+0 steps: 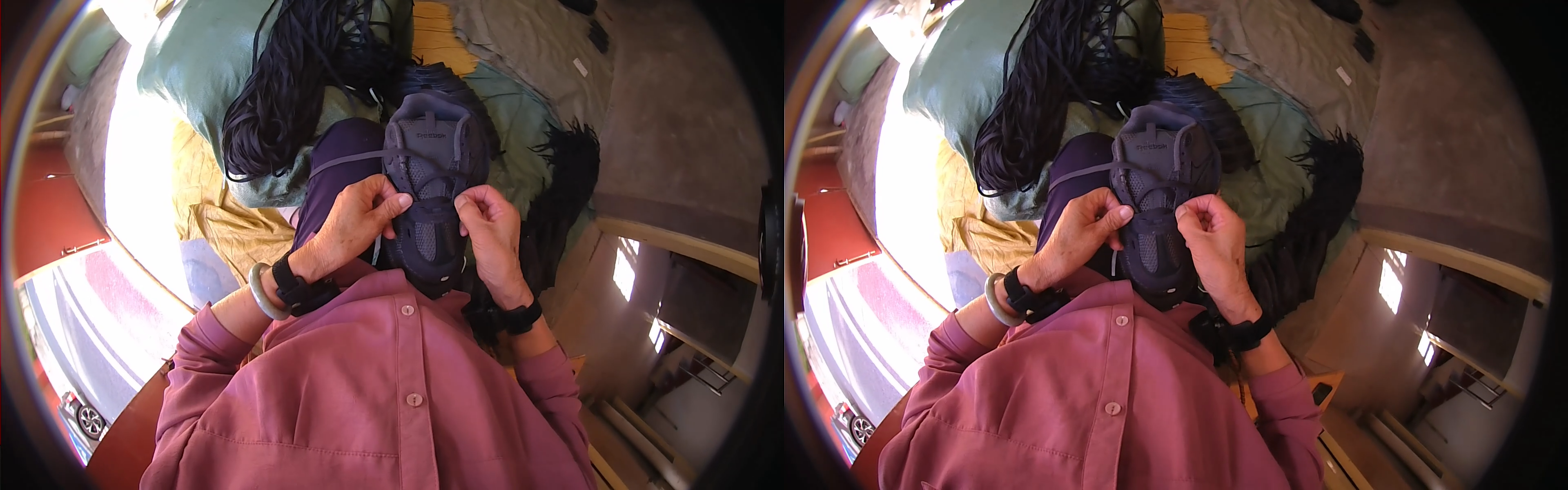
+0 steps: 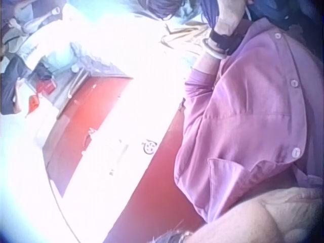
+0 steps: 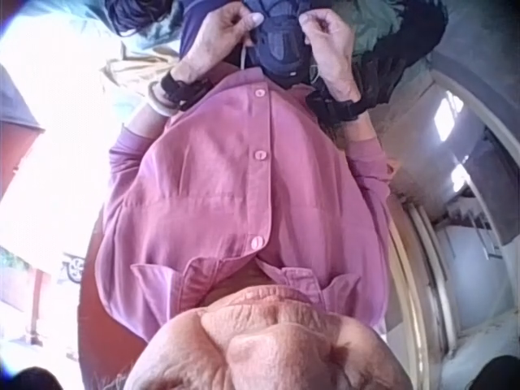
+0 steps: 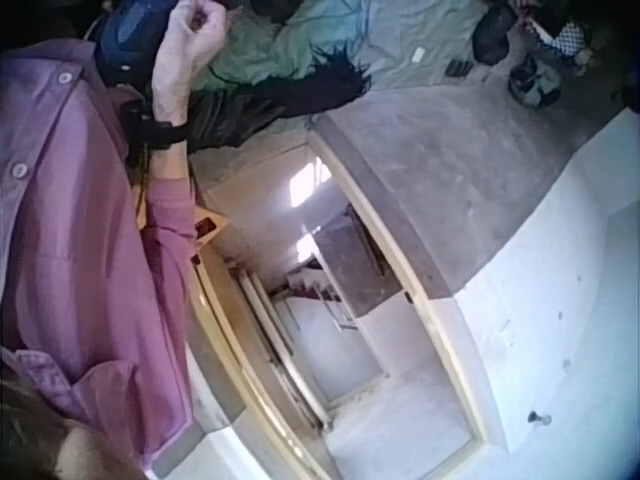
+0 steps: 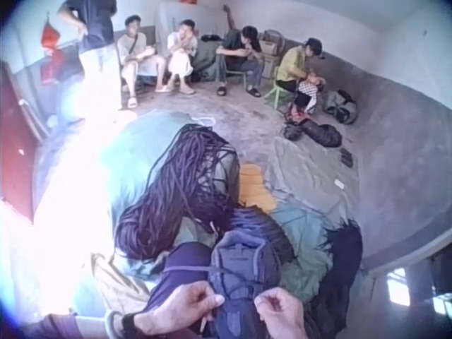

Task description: Lacing a pair of black sneakers.

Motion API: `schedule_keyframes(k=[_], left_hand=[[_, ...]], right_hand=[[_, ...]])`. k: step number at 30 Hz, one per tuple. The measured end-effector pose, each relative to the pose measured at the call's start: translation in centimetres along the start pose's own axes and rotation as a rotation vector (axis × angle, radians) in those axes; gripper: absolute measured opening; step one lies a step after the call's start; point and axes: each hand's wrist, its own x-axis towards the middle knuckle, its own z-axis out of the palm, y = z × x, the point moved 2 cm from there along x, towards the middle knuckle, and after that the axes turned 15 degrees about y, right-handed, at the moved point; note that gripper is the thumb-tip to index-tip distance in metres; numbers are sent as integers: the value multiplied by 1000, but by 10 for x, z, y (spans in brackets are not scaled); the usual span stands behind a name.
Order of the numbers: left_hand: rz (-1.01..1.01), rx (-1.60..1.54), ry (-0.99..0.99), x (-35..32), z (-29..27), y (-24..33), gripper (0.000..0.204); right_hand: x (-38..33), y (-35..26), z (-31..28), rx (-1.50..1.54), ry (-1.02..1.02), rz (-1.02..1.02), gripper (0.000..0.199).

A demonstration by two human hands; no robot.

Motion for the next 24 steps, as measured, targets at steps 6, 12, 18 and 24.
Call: schedule_keyframes(k=[6, 12, 18, 24], left_hand=[[-36, -11, -31, 0, -1, 3, 33], [-34, -33, -76, 2, -5, 8, 32], [460, 434, 182, -9, -25, 45, 17], [877, 746, 273, 17, -32, 54, 26]], right_hand=[[-14, 6, 5, 338, 28, 17, 5], [-9, 22, 7, 372, 85, -13, 5], [-12, 32, 11, 299, 160, -67, 11], [-11, 35, 13, 343, 150, -97, 21]])
